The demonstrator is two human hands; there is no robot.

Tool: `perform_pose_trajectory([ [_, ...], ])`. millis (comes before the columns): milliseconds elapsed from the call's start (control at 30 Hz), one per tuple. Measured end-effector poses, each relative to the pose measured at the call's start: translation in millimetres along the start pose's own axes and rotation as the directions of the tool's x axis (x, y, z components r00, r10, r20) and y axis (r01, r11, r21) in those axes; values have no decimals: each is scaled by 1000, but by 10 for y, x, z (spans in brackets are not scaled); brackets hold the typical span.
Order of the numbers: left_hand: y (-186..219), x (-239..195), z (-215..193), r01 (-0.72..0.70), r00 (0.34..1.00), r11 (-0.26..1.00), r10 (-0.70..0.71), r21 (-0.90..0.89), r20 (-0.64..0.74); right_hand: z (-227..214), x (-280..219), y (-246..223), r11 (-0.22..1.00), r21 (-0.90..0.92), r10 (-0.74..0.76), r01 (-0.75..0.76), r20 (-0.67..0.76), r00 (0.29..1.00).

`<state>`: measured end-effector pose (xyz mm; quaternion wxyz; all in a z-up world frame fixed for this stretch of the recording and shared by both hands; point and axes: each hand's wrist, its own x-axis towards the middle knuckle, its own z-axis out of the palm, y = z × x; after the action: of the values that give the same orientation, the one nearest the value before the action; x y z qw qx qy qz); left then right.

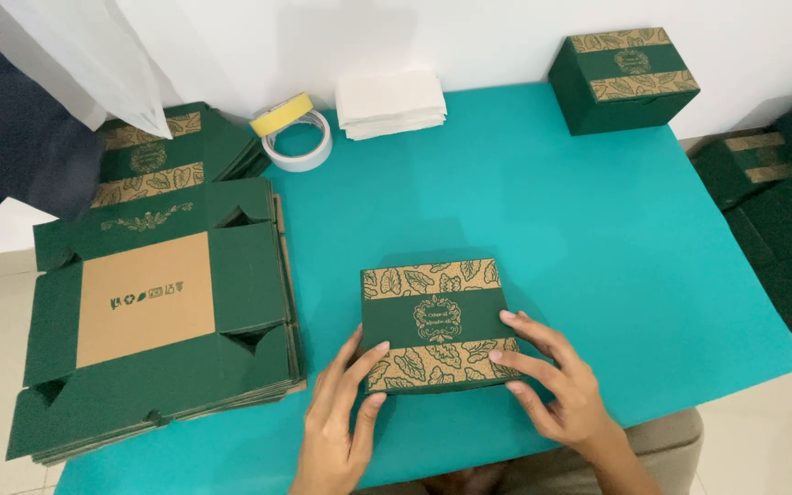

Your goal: The person assembles a flat green cardboard box by folding its flaps and tucking them into slots to form a rectangular container. They then place a white paper insert inside the box and close the lid, stacking the finished box with others.

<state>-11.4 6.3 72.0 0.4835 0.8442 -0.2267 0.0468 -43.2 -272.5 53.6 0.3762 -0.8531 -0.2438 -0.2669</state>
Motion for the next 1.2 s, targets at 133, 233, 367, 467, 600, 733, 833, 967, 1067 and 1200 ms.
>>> perform_pose_trajectory([
  [133, 12, 1, 12, 25, 1000, 1000, -25, -11, -17, 6, 12, -9, 1000, 3, 11, -11, -3, 1000],
  [233, 22, 11, 14, 24, 999, 1000, -25, -17, -27, 11, 38, -23, 1000, 11, 5, -5, -16, 1000],
  [367, 22, 6, 23, 27, 999, 1000, -28, -12, -43, 13, 54, -40, 1000, 18, 7, -6, -29, 1000],
  [467, 31, 10, 31, 40, 998, 999, -40, -9, -46, 16, 55, -52, 1000, 8, 7, -7, -28, 1000],
  [600, -3, 4, 59, -3, 997, 1000, 3, 8, -74, 27, 60, -55, 1000, 4, 5, -5, -33, 999],
  [733, -28, -13, 88, 15, 999, 1000, -14, 9, -49, 49, 45, -55, 1000, 6, 10, -10, -51, 999],
  [833, -24, -9, 95, 13, 999, 1000, -12, 22, -51, 53, 36, -51, 1000, -4, 13, -14, -49, 999],
  [967, -19, -12, 114, 38, 999, 999, -38, 9, -35, 72, 32, -55, 1000, 5, 16, -16, -61, 998],
  [1067, -21, -11, 116, 29, 998, 999, -28, 26, -54, 82, 15, -44, 1000, 17, 24, -23, -58, 998],
  [1200, -13, -5, 125, 20, 998, 1000, -19, 24, -66, 103, 14, -43, 999, 33, 28, -25, -73, 997],
])
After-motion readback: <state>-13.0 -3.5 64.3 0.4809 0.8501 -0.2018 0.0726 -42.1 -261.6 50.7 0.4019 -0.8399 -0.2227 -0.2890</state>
